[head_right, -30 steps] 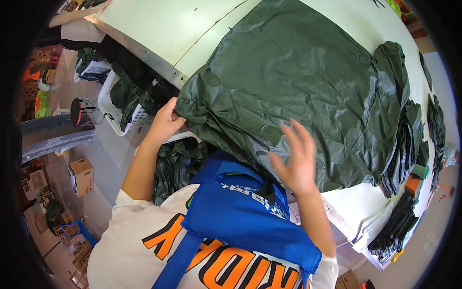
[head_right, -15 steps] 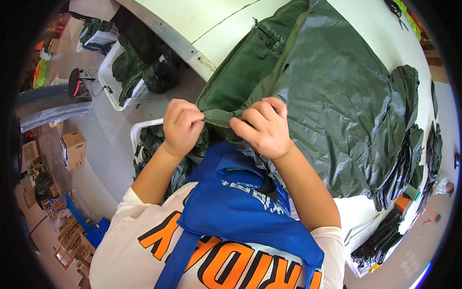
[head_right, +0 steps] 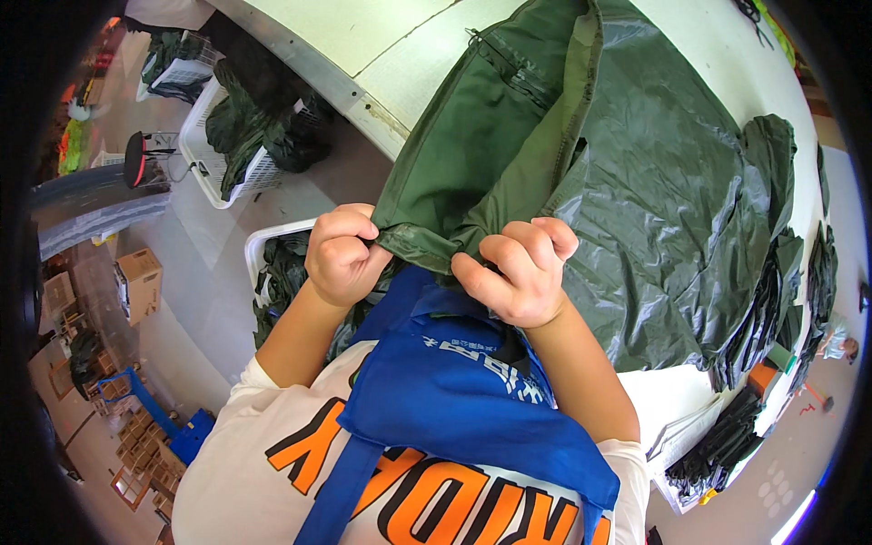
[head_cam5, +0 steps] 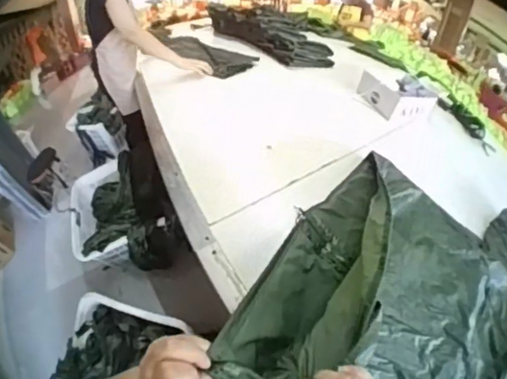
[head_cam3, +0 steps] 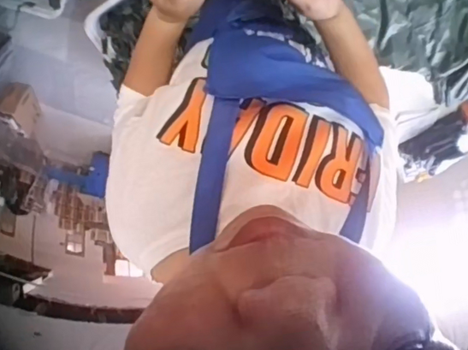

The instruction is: The person folds a dark green jacket on a white table, aligns edges, and places it on a stack. They then unfold another jacket, cut off a tag with scissors, and fold it neatly before stacking it with others.

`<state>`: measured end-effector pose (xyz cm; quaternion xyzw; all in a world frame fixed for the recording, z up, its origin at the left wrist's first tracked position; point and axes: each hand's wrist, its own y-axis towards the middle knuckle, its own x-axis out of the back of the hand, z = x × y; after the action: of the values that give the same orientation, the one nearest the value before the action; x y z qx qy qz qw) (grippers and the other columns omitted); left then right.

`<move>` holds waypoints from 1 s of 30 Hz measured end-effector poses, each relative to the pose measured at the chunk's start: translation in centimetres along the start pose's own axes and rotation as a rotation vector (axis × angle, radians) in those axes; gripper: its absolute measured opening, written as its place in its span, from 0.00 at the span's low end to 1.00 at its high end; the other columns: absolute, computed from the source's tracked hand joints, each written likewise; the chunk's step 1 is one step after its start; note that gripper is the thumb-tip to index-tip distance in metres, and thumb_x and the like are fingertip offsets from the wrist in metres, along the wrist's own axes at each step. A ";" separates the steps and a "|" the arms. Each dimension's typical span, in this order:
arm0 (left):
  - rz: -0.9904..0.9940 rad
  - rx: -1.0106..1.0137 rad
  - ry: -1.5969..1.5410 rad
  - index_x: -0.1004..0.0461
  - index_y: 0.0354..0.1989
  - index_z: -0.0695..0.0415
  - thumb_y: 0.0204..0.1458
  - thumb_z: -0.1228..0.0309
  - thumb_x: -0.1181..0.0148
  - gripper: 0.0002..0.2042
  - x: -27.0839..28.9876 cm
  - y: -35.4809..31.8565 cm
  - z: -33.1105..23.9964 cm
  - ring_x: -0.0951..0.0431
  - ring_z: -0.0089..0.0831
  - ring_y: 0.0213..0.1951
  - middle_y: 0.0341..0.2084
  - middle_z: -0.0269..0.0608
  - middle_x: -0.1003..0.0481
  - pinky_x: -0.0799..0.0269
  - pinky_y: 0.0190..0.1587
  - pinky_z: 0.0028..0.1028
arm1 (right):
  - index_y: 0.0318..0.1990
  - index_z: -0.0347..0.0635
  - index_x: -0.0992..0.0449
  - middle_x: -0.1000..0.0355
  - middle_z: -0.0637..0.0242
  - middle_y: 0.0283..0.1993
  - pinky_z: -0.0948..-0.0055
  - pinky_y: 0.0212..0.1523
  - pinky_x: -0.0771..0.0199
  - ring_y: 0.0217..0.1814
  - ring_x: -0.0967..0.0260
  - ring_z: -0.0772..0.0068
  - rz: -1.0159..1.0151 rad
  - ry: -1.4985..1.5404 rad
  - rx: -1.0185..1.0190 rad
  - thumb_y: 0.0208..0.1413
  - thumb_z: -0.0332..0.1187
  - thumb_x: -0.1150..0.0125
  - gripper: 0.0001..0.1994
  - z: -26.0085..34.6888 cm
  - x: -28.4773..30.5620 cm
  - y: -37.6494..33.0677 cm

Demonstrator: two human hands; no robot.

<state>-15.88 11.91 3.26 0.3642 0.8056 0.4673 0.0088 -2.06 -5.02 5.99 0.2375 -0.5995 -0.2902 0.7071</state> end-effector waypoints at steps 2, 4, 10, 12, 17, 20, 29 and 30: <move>0.018 0.014 0.008 0.38 0.31 0.58 0.34 0.89 0.31 0.21 0.0 0.2 0.0 0.25 0.38 0.27 0.30 0.44 0.33 0.28 0.28 0.30 | 0.29 0.63 0.25 0.39 0.78 0.29 0.66 0.47 0.43 0.34 0.38 0.75 -0.025 -0.005 -0.008 0.30 0.37 0.43 0.12 0.1 -0.1 0.1; 0.115 0.031 0.100 0.32 0.35 0.59 0.33 0.88 0.33 0.20 0.6 1.2 0.1 0.26 0.38 0.27 0.29 0.44 0.32 0.29 0.28 0.31 | 0.37 0.63 0.24 0.34 0.76 0.36 0.59 0.58 0.46 0.44 0.35 0.71 0.041 0.039 -0.036 0.36 0.39 0.37 0.15 0.1 -0.1 -0.5; 0.557 0.896 0.107 0.27 0.30 0.59 0.39 0.77 0.38 0.08 6.2 -4.1 9.1 0.27 0.38 0.38 0.34 0.40 0.28 0.31 0.43 0.33 | 0.63 0.52 0.39 0.51 0.56 0.70 0.41 0.69 0.72 0.74 0.62 0.47 0.242 -0.002 -0.622 0.49 0.49 0.37 0.34 -2.0 2.6 -6.3; 0.649 1.364 -0.194 0.27 0.39 0.58 0.45 0.72 0.38 0.12 7.0 -3.9 10.0 0.28 0.35 0.43 0.40 0.38 0.28 0.33 0.47 0.32 | 0.66 0.52 0.42 0.55 0.57 0.72 0.40 0.68 0.72 0.76 0.68 0.46 0.475 -0.257 -0.867 0.51 0.46 0.39 0.35 -2.2 5.0 -11.4; 0.514 1.613 -0.453 0.34 0.58 0.58 0.53 0.57 0.39 0.27 4.5 -1.0 7.8 0.31 0.33 0.53 0.50 0.39 0.28 0.36 0.54 0.38 | 0.67 0.60 0.42 0.61 0.63 0.75 0.36 0.67 0.75 0.76 0.72 0.47 0.822 -0.459 -1.163 0.55 0.50 0.45 0.32 1.8 9.9 -20.4; 0.387 1.572 -0.681 0.33 0.56 0.61 0.55 0.63 0.42 0.23 3.5 -2.6 9.7 0.28 0.31 0.50 0.50 0.40 0.27 0.36 0.56 0.35 | 0.67 0.61 0.42 0.61 0.63 0.75 0.36 0.68 0.76 0.76 0.72 0.47 0.889 -0.454 -1.159 0.54 0.53 0.45 0.33 3.0 9.4 -22.2; 0.323 1.624 -0.855 0.33 0.42 0.58 0.49 0.77 0.43 0.12 3.7 -5.9 11.6 0.26 0.30 0.43 0.38 0.35 0.27 0.32 0.50 0.35 | 0.62 0.42 0.39 0.45 0.55 0.68 0.47 0.70 0.63 0.72 0.56 0.46 0.396 -0.237 -1.017 0.49 0.35 0.41 0.30 3.6 12.1 -26.2; 0.328 1.610 -0.813 0.34 0.41 0.57 0.49 0.76 0.42 0.11 3.6 -5.2 11.3 0.26 0.29 0.41 0.37 0.35 0.27 0.31 0.47 0.34 | 0.60 0.41 0.38 0.42 0.55 0.65 0.47 0.69 0.61 0.71 0.53 0.46 0.354 -0.241 -0.949 0.47 0.32 0.42 0.29 4.7 13.5 -27.2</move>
<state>-17.54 20.95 -5.81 0.5067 0.7610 -0.4039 -0.0314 -8.56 -33.93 -2.24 -0.2494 -0.5101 -0.4312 0.7012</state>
